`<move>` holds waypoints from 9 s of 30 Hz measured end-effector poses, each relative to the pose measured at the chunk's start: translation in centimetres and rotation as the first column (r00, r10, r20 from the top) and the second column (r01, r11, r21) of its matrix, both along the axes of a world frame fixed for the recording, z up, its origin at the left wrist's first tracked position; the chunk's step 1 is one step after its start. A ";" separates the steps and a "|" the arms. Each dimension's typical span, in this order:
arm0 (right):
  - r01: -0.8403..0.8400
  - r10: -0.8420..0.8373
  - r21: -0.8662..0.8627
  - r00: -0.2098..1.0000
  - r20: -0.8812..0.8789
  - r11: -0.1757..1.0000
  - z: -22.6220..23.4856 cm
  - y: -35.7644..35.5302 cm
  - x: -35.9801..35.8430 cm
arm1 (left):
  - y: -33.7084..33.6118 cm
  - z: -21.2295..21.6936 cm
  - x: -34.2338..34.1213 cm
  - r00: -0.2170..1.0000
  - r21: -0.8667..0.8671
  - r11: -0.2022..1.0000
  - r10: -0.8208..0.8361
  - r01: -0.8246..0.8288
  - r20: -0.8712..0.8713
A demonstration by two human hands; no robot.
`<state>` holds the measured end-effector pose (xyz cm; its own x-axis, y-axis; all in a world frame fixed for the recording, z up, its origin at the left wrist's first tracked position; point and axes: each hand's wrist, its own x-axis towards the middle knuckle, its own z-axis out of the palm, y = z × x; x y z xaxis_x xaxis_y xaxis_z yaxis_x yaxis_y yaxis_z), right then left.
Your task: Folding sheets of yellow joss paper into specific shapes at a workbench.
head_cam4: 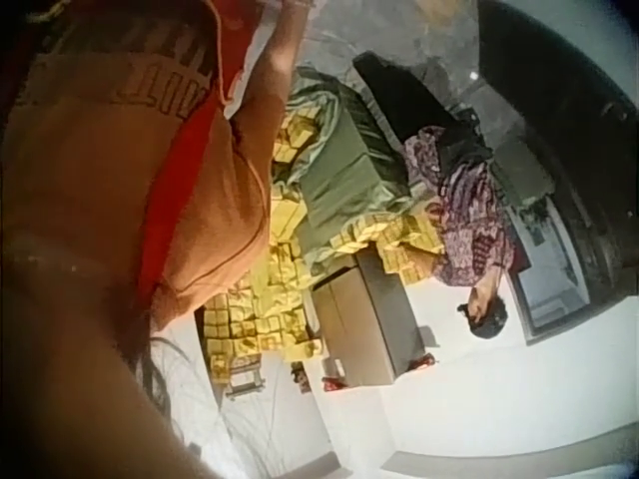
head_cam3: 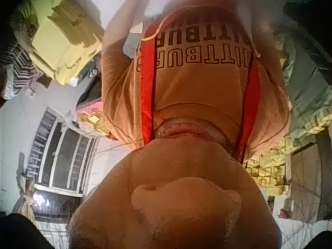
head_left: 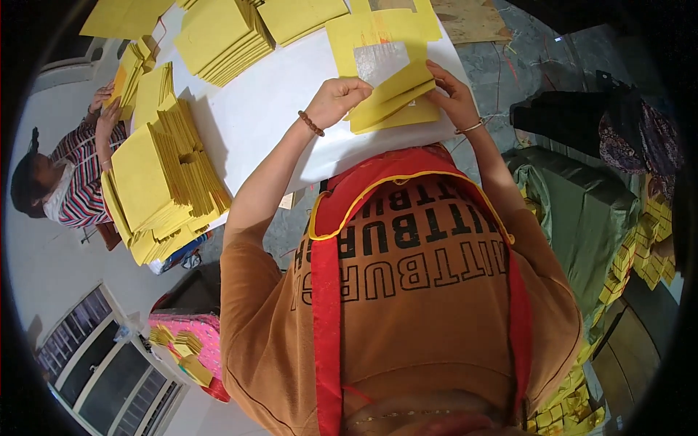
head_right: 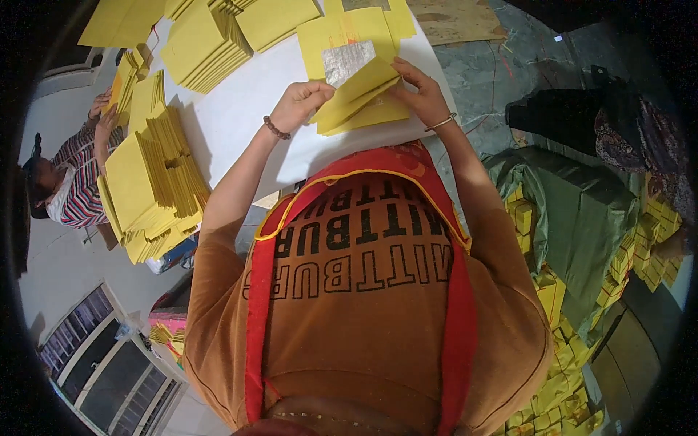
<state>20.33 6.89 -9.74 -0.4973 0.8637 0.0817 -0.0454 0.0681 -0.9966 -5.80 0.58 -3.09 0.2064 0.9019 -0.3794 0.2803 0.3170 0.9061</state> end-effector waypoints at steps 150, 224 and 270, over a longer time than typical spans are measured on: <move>-0.109 0.110 0.161 0.994 0.003 0.981 1.1 2.8 -2.3 | -0.4 -1.2 -0.7 0.823 0.680 0.713 0.277 0.170 -0.496; 0.102 -0.576 -0.734 0.695 -0.430 0.672 7.1 -3.7 -4.1 | -0.6 -0.4 3.7 0.797 0.840 0.452 0.365 0.300 -0.481; 0.406 -0.421 0.137 0.785 0.454 0.904 2.8 1.0 -4.1 | 1.1 -2.3 1.8 0.816 0.073 0.820 0.547 -0.567 0.186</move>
<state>16.25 7.87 -6.91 -0.0783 0.9963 -0.0357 0.4588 0.0043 -0.8886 -3.96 1.64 -5.42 -0.3004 0.9156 -0.2674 -0.0529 0.2639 0.9631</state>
